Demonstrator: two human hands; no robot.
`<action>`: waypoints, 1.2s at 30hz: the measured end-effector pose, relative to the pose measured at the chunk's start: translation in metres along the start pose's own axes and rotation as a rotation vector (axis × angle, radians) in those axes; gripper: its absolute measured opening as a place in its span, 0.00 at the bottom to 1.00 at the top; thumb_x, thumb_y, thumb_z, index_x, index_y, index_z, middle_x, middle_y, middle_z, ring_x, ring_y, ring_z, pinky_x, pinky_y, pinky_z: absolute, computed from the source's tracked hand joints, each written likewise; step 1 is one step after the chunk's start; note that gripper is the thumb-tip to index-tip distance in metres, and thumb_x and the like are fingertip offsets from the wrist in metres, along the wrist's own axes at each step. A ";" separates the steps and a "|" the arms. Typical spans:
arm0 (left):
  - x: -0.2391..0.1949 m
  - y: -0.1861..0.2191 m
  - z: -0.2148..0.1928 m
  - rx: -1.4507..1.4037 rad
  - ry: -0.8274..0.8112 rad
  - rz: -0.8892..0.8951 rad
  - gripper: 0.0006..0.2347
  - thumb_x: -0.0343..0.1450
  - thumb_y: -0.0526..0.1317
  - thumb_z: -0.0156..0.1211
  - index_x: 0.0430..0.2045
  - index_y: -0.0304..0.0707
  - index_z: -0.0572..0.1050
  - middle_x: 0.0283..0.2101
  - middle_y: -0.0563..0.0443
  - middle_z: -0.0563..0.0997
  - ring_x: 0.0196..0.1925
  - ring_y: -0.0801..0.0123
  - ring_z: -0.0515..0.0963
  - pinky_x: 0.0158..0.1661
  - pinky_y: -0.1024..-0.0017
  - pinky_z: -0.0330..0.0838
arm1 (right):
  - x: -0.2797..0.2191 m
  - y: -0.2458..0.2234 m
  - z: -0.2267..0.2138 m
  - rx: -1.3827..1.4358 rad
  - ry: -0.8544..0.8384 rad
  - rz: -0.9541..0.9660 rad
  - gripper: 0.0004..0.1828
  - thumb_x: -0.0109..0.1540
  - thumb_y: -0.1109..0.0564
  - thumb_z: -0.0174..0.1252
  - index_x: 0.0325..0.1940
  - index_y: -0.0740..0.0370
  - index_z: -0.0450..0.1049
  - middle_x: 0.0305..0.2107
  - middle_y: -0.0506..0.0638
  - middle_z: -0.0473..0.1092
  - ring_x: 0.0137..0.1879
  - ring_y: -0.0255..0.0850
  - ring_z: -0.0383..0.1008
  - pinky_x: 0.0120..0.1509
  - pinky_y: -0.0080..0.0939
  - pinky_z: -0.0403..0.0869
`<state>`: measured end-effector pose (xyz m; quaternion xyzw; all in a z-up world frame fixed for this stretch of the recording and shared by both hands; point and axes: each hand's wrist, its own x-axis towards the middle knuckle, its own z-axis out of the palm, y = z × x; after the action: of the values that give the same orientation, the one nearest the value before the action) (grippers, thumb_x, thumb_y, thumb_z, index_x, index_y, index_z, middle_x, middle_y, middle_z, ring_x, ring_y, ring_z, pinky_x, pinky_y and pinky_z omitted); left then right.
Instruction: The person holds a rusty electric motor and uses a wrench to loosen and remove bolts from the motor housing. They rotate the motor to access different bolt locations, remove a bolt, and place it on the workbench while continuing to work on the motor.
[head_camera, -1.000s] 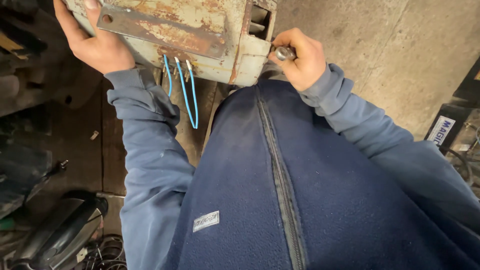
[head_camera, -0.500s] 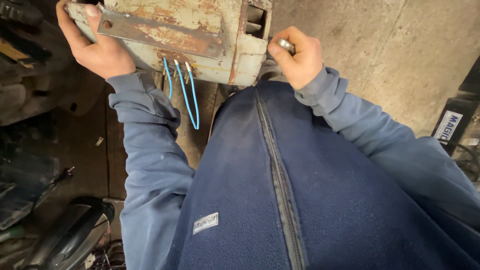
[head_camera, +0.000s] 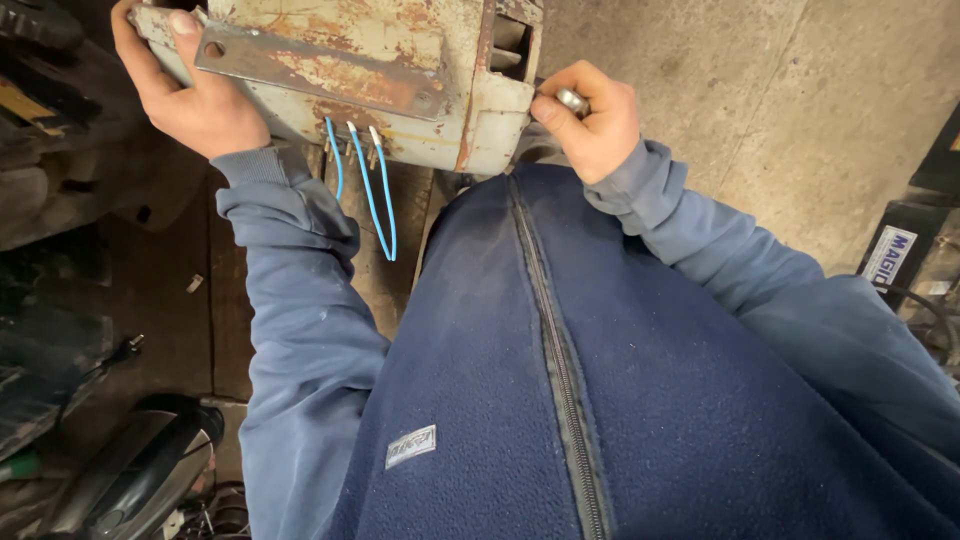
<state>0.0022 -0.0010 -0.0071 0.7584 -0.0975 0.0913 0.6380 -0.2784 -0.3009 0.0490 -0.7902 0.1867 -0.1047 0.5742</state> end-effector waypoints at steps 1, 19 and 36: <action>0.000 0.000 0.000 0.009 0.000 -0.004 0.22 0.81 0.44 0.66 0.66 0.30 0.69 0.61 0.41 0.81 0.58 0.64 0.80 0.62 0.68 0.74 | 0.000 0.000 -0.001 0.038 -0.013 0.002 0.11 0.71 0.54 0.66 0.48 0.64 0.74 0.32 0.45 0.74 0.38 0.32 0.71 0.45 0.34 0.72; 0.000 -0.002 -0.001 0.012 -0.003 -0.006 0.23 0.82 0.45 0.67 0.68 0.31 0.68 0.59 0.41 0.81 0.59 0.64 0.80 0.63 0.69 0.74 | -0.004 -0.001 0.002 0.188 -0.024 0.069 0.16 0.71 0.49 0.64 0.52 0.64 0.72 0.30 0.42 0.66 0.36 0.27 0.61 0.42 0.30 0.65; 0.000 0.022 0.010 0.066 0.037 -0.003 0.17 0.79 0.42 0.65 0.59 0.34 0.73 0.47 0.50 0.82 0.46 0.70 0.79 0.52 0.71 0.78 | -0.002 0.010 0.012 0.505 -0.033 0.179 0.19 0.68 0.47 0.65 0.52 0.63 0.69 0.29 0.39 0.65 0.34 0.27 0.60 0.39 0.29 0.62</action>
<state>-0.0031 -0.0148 0.0118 0.7775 -0.0816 0.1077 0.6143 -0.2777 -0.2927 0.0359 -0.6038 0.2142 -0.0838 0.7632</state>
